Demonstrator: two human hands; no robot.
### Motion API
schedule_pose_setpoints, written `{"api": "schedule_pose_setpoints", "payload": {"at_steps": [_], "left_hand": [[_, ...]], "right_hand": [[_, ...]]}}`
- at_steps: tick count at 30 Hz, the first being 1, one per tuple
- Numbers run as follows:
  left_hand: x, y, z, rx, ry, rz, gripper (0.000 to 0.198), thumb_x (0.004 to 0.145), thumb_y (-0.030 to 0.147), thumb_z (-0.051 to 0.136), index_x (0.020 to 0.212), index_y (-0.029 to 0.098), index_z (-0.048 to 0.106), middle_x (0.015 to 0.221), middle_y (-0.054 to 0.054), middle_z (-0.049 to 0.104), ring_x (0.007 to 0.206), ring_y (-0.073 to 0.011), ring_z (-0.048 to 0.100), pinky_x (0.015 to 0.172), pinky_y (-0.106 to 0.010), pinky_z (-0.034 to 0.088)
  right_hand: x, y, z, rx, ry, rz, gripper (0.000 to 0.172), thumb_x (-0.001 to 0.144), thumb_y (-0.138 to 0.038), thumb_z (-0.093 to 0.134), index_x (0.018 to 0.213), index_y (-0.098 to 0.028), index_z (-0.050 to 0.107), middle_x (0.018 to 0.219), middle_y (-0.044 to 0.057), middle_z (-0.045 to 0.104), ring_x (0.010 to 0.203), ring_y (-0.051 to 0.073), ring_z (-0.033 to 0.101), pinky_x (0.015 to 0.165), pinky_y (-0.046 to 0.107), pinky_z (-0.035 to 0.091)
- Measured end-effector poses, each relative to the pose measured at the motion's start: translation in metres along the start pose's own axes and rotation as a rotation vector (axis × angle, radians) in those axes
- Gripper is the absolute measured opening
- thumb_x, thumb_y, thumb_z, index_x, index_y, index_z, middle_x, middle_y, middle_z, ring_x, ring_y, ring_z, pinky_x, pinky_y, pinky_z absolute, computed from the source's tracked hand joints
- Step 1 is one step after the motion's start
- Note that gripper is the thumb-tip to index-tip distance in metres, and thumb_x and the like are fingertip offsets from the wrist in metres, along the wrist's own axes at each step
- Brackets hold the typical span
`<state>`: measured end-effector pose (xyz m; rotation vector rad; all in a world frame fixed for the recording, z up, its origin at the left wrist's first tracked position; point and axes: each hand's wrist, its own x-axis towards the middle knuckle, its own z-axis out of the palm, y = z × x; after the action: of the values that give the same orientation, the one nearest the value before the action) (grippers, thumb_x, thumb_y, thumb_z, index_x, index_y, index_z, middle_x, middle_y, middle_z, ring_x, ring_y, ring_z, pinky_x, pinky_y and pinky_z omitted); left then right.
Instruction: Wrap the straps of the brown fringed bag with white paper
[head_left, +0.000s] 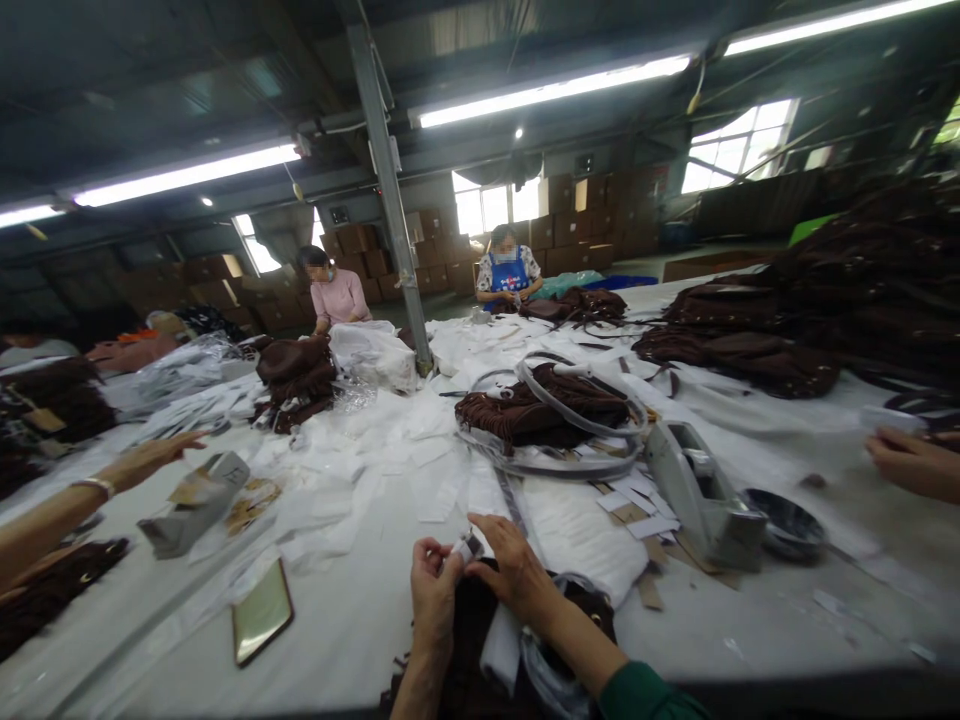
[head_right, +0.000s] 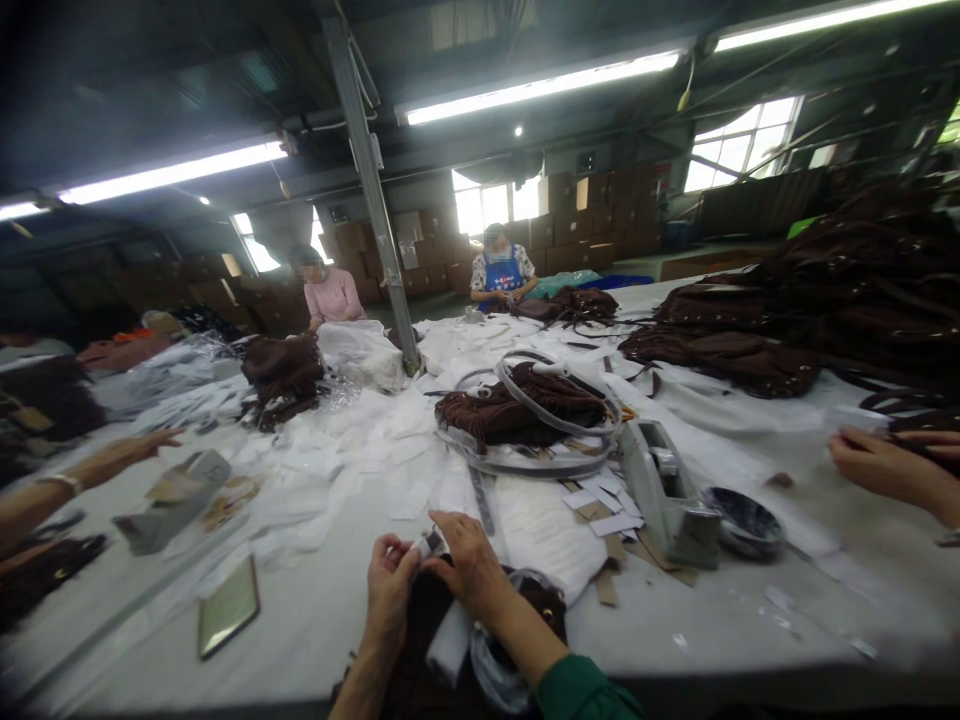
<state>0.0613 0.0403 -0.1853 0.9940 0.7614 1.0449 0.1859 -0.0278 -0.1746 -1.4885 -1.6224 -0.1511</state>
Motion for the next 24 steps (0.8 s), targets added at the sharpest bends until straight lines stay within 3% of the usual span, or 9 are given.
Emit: {"api": "schedule_pose_setpoints", "payload": {"at_steps": [4,7,9,11,12,15,19,24], "left_hand": [[-0.002,-0.008,-0.008,0.095,-0.025,0.049,0.038,0.066,0.038,0.075,0.084,0.020,0.047,0.077,0.001,0.065,0.074,-0.0148,0.064,0.072,-0.026,0.049],[-0.002,-0.017,-0.016,0.175,0.008,0.028,0.044,0.060,0.044,0.078,0.085,0.018,0.051,0.080,-0.002,0.068,0.073,-0.0181,0.066,0.068,-0.029,0.050],[-0.001,-0.022,-0.018,0.231,0.019,0.014,0.048,0.056,0.048,0.079,0.085,0.018,0.054,0.080,-0.002,0.068,0.075,-0.0202,0.066,0.068,-0.030,0.051],[-0.002,-0.024,-0.019,0.295,0.024,-0.014,0.051,0.055,0.052,0.077,0.085,0.018,0.056,0.080,-0.002,0.067,0.073,-0.0207,0.065,0.066,-0.030,0.052],[-0.003,-0.024,-0.018,0.335,0.026,-0.018,0.052,0.055,0.055,0.076,0.085,0.018,0.056,0.080,-0.002,0.067,0.072,-0.0207,0.065,0.065,-0.031,0.051],[-0.006,-0.023,-0.016,0.459,0.037,0.030,0.053,0.056,0.060,0.072,0.084,0.018,0.057,0.080,-0.002,0.067,0.072,-0.0216,0.064,0.069,-0.034,0.050],[-0.005,-0.024,-0.017,0.556,0.037,0.053,0.055,0.054,0.065,0.069,0.084,0.019,0.058,0.083,-0.004,0.069,0.078,-0.0254,0.065,0.073,-0.037,0.050],[-0.004,-0.024,-0.018,0.619,0.046,0.019,0.055,0.050,0.064,0.070,0.082,0.021,0.059,0.085,-0.005,0.071,0.082,-0.0294,0.067,0.075,-0.040,0.051]], "right_hand": [[-0.002,0.002,-0.027,-0.118,0.119,0.010,0.053,0.089,-0.043,0.056,0.134,-0.017,0.044,0.121,0.014,0.060,0.114,0.027,0.054,0.094,0.045,0.047],[-0.015,0.027,-0.082,-0.284,0.304,0.143,0.039,0.092,-0.037,0.050,0.127,-0.019,0.051,0.118,0.012,0.062,0.113,0.026,0.054,0.096,0.045,0.045],[-0.031,0.050,-0.135,-0.421,0.454,0.354,0.038,0.091,-0.040,0.048,0.121,-0.017,0.057,0.118,0.013,0.063,0.113,0.026,0.054,0.099,0.045,0.041],[-0.052,0.072,-0.190,-0.546,0.605,0.692,0.046,0.089,-0.046,0.044,0.117,-0.013,0.060,0.119,0.016,0.062,0.115,0.028,0.052,0.101,0.043,0.038],[-0.062,0.081,-0.216,-0.571,0.627,0.885,0.051,0.087,-0.048,0.041,0.118,-0.013,0.059,0.121,0.016,0.061,0.115,0.028,0.052,0.099,0.041,0.038],[-0.083,0.103,-0.267,-0.550,0.555,1.078,0.053,0.083,-0.051,0.037,0.098,-0.011,0.069,0.098,0.017,0.070,0.094,0.031,0.062,0.081,0.039,0.046],[-0.087,0.118,-0.277,-0.428,0.387,1.133,0.050,0.077,-0.056,0.044,0.060,-0.016,0.069,0.057,0.007,0.065,0.063,0.023,0.062,0.057,0.028,0.042],[-0.080,0.123,-0.267,-0.326,0.359,1.141,0.044,0.071,-0.051,0.052,0.055,-0.014,0.069,0.049,0.004,0.061,0.053,0.019,0.057,0.050,0.025,0.036]]}}
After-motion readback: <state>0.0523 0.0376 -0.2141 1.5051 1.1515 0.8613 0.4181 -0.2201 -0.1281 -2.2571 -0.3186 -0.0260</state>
